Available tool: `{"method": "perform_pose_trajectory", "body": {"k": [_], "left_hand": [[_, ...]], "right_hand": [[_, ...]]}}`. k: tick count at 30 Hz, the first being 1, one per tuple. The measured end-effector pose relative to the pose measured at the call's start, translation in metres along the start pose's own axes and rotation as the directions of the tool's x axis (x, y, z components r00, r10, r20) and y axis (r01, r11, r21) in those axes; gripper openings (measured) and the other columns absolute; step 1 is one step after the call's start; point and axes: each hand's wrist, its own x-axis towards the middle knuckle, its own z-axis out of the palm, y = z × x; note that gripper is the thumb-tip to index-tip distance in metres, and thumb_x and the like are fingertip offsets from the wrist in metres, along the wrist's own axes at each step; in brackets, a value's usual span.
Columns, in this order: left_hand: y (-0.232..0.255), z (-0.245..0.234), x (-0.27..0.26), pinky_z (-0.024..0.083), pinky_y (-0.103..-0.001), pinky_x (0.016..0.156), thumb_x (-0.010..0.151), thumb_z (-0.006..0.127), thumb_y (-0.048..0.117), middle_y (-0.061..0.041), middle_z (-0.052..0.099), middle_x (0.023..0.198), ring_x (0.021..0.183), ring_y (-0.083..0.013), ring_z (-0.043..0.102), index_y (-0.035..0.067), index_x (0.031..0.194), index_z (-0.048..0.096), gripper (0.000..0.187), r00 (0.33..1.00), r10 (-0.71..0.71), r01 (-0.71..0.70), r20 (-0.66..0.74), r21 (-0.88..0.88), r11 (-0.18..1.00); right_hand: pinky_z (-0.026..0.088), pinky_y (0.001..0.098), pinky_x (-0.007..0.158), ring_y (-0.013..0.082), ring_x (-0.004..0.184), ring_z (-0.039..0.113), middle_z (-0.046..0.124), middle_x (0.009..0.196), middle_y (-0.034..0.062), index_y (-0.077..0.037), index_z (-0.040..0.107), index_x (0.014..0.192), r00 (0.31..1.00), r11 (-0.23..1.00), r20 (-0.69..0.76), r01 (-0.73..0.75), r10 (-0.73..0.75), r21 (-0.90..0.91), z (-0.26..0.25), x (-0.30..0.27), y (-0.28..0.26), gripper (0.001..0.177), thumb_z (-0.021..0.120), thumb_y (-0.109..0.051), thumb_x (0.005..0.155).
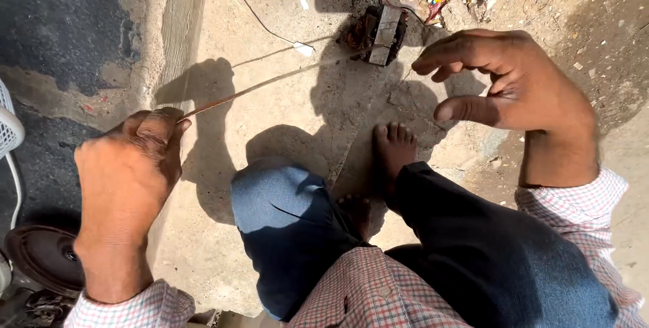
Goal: Cutting and removing old copper windings from a fan motor stator.
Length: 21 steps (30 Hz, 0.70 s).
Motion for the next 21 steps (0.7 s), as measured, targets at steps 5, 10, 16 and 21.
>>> {"method": "perform_pose_trajectory", "body": {"k": [5, 10, 16, 21], "left_hand": [[0.085, 0.049, -0.029, 0.06, -0.03, 0.054, 0.111, 0.057, 0.014, -0.008, 0.075, 0.088, 0.066, -0.0183, 0.075, 0.006, 0.164, 0.031, 0.06, 0.985, -0.17, 0.137, 0.009, -0.633, 0.762], [0.188, 0.1, -0.002, 0.043, -0.035, 0.036, 0.104, 0.06, 0.013, -0.014, 0.063, 0.078, 0.051, -0.0197, 0.059, 0.013, 0.166, 0.003, 0.085, 0.962, -0.26, 0.207, -0.08, -0.409, 0.889], [0.198, 0.139, 0.018, 0.045, -0.036, 0.041, 0.106, 0.06, 0.007, -0.013, 0.062, 0.079, 0.051, -0.0174, 0.057, 0.019, 0.167, 0.002, 0.085, 0.945, -0.303, 0.255, -0.125, -0.298, 0.92], [0.183, 0.149, 0.022, 0.047, -0.035, 0.044, 0.103, 0.057, 0.004, -0.009, 0.064, 0.083, 0.055, -0.0168, 0.059, 0.02, 0.169, -0.001, 0.089, 0.953, -0.271, 0.199, -0.134, -0.401, 0.894]], "right_hand": [[0.055, 0.0447, 0.109, 0.0321, 0.133, 0.062, 0.057, 0.142, 0.0212, -0.006, 0.043, 0.158, 0.845, 0.939, -0.463, 0.122, -0.268, -0.322, 0.05, 0.028, 0.067, 0.081, 0.078, -0.052, 0.101], [0.044, 0.0406, 0.118, 0.0282, 0.136, 0.051, 0.05, 0.147, 0.0181, -0.004, 0.043, 0.154, 0.706, 0.966, -0.662, 0.142, -0.253, -0.218, 0.128, 0.06, 0.098, 0.059, 0.053, -0.044, 0.111], [0.048, 0.0342, 0.098, 0.021, 0.116, 0.059, 0.06, 0.139, 0.0138, -0.001, 0.044, 0.152, 0.541, 0.984, -0.838, 0.174, -0.067, 0.035, 0.161, 0.063, 0.153, 0.055, 0.044, -0.041, 0.115], [0.043, 0.0388, 0.11, 0.0244, 0.125, 0.052, 0.049, 0.141, 0.0128, -0.002, 0.041, 0.149, 0.521, 0.977, -0.837, 0.201, -0.166, -0.069, 0.159, 0.071, 0.146, 0.059, 0.045, -0.047, 0.111]]}}
